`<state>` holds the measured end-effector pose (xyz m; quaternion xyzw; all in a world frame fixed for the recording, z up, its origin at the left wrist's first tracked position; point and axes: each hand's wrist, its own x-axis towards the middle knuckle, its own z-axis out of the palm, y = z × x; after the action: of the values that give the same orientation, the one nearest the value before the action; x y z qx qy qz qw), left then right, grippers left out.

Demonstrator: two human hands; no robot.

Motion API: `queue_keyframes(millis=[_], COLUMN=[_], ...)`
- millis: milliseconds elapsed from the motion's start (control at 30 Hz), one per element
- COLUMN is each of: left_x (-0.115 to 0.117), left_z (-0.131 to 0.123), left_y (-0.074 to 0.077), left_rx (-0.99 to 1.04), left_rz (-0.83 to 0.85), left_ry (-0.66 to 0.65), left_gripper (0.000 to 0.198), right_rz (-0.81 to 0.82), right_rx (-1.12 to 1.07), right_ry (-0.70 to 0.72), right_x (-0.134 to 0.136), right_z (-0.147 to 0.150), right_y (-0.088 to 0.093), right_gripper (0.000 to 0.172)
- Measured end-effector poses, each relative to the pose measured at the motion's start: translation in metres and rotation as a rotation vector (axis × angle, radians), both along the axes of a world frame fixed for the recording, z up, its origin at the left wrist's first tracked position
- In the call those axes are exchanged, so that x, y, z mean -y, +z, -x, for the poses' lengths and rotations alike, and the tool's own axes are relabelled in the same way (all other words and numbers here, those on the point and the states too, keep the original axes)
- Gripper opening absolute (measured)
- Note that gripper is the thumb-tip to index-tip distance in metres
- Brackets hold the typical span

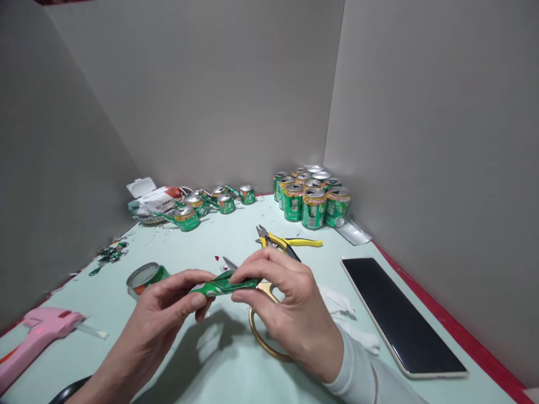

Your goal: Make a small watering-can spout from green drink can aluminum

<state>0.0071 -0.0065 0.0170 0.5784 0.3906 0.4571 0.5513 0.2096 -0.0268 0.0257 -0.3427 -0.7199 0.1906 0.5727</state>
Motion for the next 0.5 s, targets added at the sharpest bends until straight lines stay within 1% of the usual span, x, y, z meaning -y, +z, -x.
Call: queue_keyframes(millis=[67,167,267,367,433,500], left_x=[0.0,0.001,0.005,0.008,0.009,0.01], left_z=[0.001,0.001,-0.001,-0.007,-0.012,-0.017], left_y=[-0.003,-0.005,-0.004,-0.003,-0.002,-0.001], left_rx=[0.001,-0.012,0.017,0.144,0.264,0.348], left_rz=[-0.044,-0.116,-0.128,-0.019,0.094,0.183], left_ry=[0.017,0.064,0.1,0.14,0.16,0.147], left_gripper=[0.01,0.009,0.008,0.012,0.019,0.021], right_rz=[-0.065,-0.206,-0.264,-0.284,-0.316,-0.353], right_rx=[0.067,0.241,0.366,0.395,0.387,0.371], right_ry=[-0.02,-0.086,-0.183,-0.265,-0.288,-0.291], right_x=[0.0,0.003,0.009,0.013,0.014,0.015], right_z=[0.0,0.002,0.007,0.012,0.015,0.017], right_y=[-0.003,-0.007,-0.011,-0.013,-0.015,-0.018], right_gripper=[0.014,0.016,0.016,0.015,0.015,0.017])
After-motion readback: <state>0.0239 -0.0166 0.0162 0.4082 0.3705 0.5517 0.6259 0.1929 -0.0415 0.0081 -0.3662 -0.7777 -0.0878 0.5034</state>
